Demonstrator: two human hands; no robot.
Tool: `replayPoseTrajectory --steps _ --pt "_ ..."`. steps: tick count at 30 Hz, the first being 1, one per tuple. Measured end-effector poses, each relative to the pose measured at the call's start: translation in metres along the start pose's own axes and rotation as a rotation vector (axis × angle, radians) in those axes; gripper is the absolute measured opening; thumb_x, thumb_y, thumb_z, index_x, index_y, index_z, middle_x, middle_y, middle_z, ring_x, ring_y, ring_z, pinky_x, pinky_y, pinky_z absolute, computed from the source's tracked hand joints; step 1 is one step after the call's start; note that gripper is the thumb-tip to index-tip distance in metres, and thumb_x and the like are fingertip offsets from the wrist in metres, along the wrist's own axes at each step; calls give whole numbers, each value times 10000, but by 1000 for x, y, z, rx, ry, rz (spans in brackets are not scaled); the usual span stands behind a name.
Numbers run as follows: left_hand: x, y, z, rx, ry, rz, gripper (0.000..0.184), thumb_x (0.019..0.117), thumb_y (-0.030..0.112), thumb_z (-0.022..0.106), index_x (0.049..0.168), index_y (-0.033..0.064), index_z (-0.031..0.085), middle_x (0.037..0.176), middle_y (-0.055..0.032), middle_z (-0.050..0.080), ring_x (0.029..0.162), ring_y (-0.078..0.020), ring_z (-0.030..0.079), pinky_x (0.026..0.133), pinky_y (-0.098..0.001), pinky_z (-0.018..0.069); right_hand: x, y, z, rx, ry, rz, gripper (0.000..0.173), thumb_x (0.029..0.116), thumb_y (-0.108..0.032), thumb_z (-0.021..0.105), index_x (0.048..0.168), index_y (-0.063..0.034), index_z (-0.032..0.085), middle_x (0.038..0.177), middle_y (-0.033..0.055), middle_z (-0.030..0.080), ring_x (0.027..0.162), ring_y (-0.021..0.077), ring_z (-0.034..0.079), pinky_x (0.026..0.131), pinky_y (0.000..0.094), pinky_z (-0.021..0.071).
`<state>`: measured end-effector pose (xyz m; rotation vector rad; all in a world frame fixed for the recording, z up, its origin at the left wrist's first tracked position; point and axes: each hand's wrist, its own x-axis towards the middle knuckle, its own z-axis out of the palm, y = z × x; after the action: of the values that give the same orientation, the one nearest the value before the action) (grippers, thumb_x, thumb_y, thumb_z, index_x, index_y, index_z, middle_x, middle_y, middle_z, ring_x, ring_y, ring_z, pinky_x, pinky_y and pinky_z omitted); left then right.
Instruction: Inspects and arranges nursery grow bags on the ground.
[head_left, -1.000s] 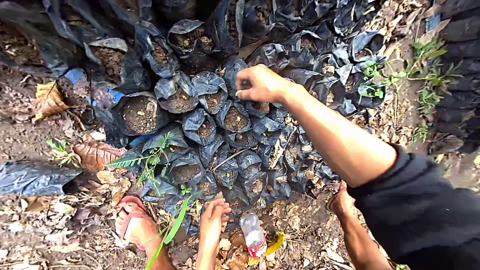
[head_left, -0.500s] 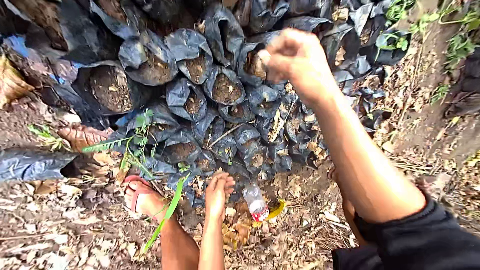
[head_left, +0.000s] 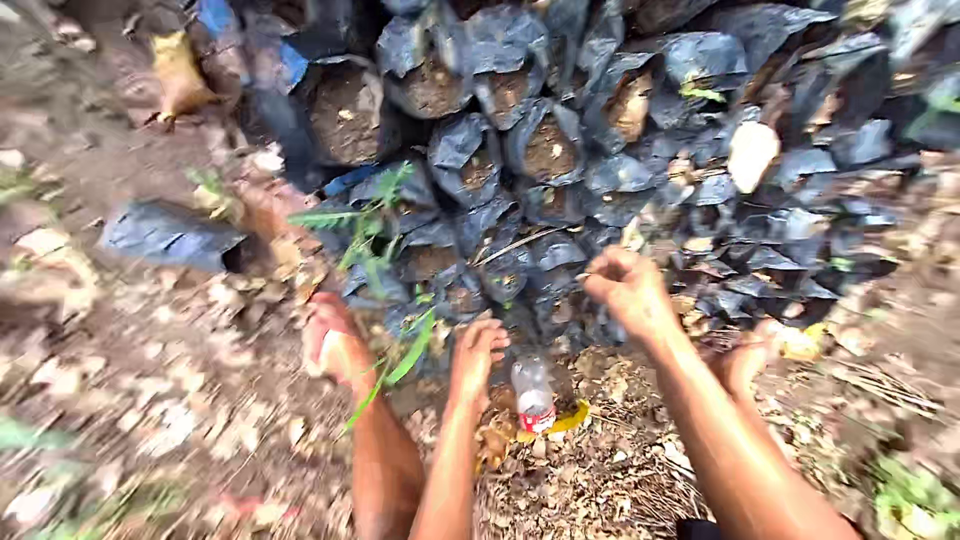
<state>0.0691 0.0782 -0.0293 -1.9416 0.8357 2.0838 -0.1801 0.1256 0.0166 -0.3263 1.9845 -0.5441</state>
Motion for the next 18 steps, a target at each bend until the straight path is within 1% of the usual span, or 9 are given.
replayPoseTrajectory --steps 2,5,9,12,14,15,16,18 --pt "4 -4 3 -17 -8 21 347 1099 203 418 1304 -18 589 1070 -152 728 935 -259 732 785 -428 622 0 -5 -9 14 26 -15 85 877 -81 753 928 -37 701 837 87 696 751 190 679 717 416 588" --pt "10 -5 3 -57 16 22 347 1084 192 411 1297 -25 578 1036 -147 725 885 -244 732 748 -413 617 5 11 -39 -15 65 -16 102 890 -131 732 952 -53 714 888 72 721 816 164 698 788 392 590" --pt "14 -2 9 -61 32 22 339 1080 198 403 1277 -18 574 1020 -127 726 862 -225 733 723 -387 620 8 38 -103 -100 150 26 130 926 -164 706 998 -57 726 922 75 735 850 166 709 825 401 590" --pt "18 -5 16 -31 31 19 331 1073 203 406 1265 -4 578 982 -103 735 833 -202 737 701 -375 621 17 63 -160 -189 234 52 145 947 -180 720 1030 -65 748 928 86 745 849 197 713 834 457 587" --pt "20 -7 18 -4 23 6 329 1078 209 392 1264 7 573 969 -91 735 825 -194 737 701 -369 621 30 78 -196 -238 308 37 135 954 -183 730 1028 -73 756 920 91 748 827 218 717 805 488 593" --pt "22 -8 19 8 22 -7 332 1080 208 381 1269 8 565 969 -91 731 827 -196 735 707 -375 620 39 82 -215 -251 346 31 138 956 -193 731 1028 -79 760 923 92 752 834 227 721 808 505 591" --pt "24 -7 20 26 21 -19 333 1083 208 366 1280 9 546 971 -87 721 829 -192 731 714 -376 618 50 84 -234 -253 377 33 152 956 -201 726 1037 -77 763 945 99 756 870 240 724 842 526 581" --pt "28 -9 23 50 20 -23 340 1083 207 347 1298 3 514 970 -84 707 820 -185 725 724 -381 616 73 82 -271 -249 451 11 164 954 -205 714 1042 -77 767 960 107 755 885 252 723 857 539 572"
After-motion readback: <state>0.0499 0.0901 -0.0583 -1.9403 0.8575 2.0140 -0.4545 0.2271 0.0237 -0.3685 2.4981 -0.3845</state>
